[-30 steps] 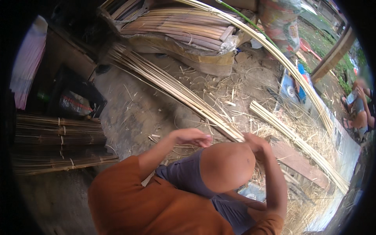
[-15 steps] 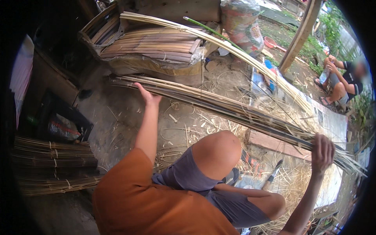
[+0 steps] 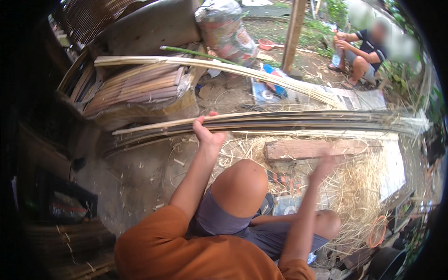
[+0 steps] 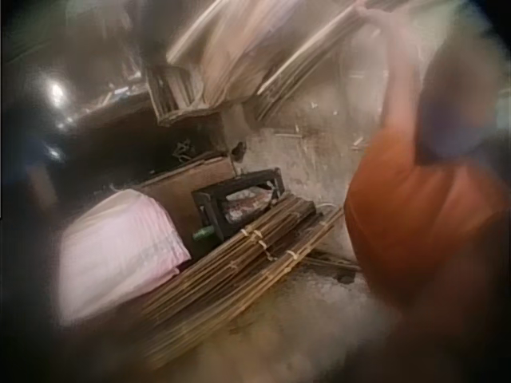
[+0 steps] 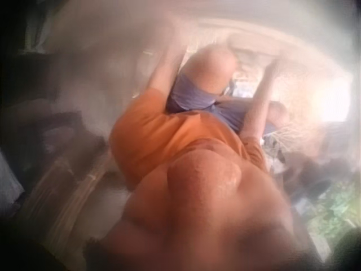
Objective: The person sits on the ground and uses a knife to split long bamboo stalks into thin strips. They repeatedly position each stalk on a wooden board, draw the knife along its length to separate it, and then set the finished strips aside. Another person is visible in the background.
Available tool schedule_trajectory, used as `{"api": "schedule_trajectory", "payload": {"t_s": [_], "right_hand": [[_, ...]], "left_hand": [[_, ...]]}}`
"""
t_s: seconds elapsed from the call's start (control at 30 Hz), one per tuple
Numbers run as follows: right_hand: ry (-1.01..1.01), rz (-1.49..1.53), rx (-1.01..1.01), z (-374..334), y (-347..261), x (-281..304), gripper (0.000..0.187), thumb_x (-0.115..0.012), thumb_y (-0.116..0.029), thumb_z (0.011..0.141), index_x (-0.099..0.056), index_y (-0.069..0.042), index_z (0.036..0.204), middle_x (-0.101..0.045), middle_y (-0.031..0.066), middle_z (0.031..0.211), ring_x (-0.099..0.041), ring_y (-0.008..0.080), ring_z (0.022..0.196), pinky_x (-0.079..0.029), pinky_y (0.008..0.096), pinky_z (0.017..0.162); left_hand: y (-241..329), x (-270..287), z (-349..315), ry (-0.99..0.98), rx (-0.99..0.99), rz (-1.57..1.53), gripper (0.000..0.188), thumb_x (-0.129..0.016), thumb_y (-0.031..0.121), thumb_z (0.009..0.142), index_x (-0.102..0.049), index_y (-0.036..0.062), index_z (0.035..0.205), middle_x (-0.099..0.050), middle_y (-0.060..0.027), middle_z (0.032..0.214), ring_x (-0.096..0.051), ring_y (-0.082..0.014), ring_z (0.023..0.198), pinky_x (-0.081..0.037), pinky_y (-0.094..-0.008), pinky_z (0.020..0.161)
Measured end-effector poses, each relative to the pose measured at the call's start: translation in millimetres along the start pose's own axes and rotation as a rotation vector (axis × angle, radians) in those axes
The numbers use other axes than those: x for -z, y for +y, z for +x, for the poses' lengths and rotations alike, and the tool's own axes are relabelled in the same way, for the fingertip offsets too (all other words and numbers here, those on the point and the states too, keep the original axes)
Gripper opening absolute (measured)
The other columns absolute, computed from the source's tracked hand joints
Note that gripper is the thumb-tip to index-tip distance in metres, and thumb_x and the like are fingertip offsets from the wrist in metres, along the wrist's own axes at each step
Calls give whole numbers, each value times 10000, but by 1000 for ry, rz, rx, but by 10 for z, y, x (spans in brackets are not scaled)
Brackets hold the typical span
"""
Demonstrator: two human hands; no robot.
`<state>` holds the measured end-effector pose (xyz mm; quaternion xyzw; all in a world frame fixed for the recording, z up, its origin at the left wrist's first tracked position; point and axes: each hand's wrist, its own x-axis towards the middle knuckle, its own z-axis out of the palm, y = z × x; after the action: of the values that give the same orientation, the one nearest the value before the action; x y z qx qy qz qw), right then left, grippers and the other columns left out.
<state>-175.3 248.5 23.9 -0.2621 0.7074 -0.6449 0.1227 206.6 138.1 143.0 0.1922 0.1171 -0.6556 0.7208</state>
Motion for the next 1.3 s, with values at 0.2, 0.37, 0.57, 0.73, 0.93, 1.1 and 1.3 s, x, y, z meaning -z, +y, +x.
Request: {"api": "schedule_trajectory", "payload": {"t_s": [0.2,0.37,0.57,0.73,0.93,1.1,1.3], "right_hand": [[-727,726,-39,-1734,-361,-1883,691,-622,-310,952,-282,-67,1502,-497,205,1302,-586,283,1153,-482,426,970],[-352,1519,-340,-987,-987,-1633,614,-623,-392,932,-369,-84,1398,-628,180,1060,-646,324,970,-541,463,891],[30,1589,-336,-275,-861,-499,334,-648,-376,885,-497,-124,1043,-542,-5,690,-600,129,621,-570,330,622],[130,1505,-477,-78,-827,-172,330,-603,-443,893,-529,-122,927,-555,-4,679,-584,148,577,-549,351,580],[72,1572,-402,-223,-856,-223,1109,-363,-903,786,-356,-22,1460,-558,250,1255,-591,340,1143,-521,492,934],[254,1552,-623,-256,-770,-48,1260,-156,-999,686,-70,-118,1583,-210,174,1604,-204,356,1487,-204,581,1178],[109,1620,-546,72,-826,-15,1182,-168,-955,755,-80,-110,1576,-191,177,1601,-260,330,1456,-235,565,1156]], "left_hand": [[-1156,-150,-740,-285,622,284,542,-585,384,934,-519,-33,1275,-611,-202,1226,-567,-329,1177,-424,-490,1080],[-419,-549,-1006,-979,812,948,870,-617,492,931,-229,-32,1507,-503,-299,1370,-522,-358,1274,-386,-477,1111],[720,-312,-387,-1448,-601,2772,1198,-858,528,642,-229,38,1536,-508,-204,1397,-473,-384,1317,-361,-526,1096],[498,-167,-522,-1489,-433,2647,987,-812,424,682,-345,104,1490,-551,-236,1325,-540,-413,1207,-443,-500,1004],[420,-271,-252,-1274,-602,2893,567,-767,357,698,-550,150,1179,-704,-202,882,-670,-439,860,-517,-534,777],[534,-524,-526,-1215,-691,2942,501,-758,327,674,-583,149,1109,-701,-185,830,-677,-427,821,-523,-524,758],[501,-1137,-686,-1228,-731,2810,464,-762,270,652,-614,115,1064,-692,-212,836,-673,-426,818,-519,-507,736]]}}
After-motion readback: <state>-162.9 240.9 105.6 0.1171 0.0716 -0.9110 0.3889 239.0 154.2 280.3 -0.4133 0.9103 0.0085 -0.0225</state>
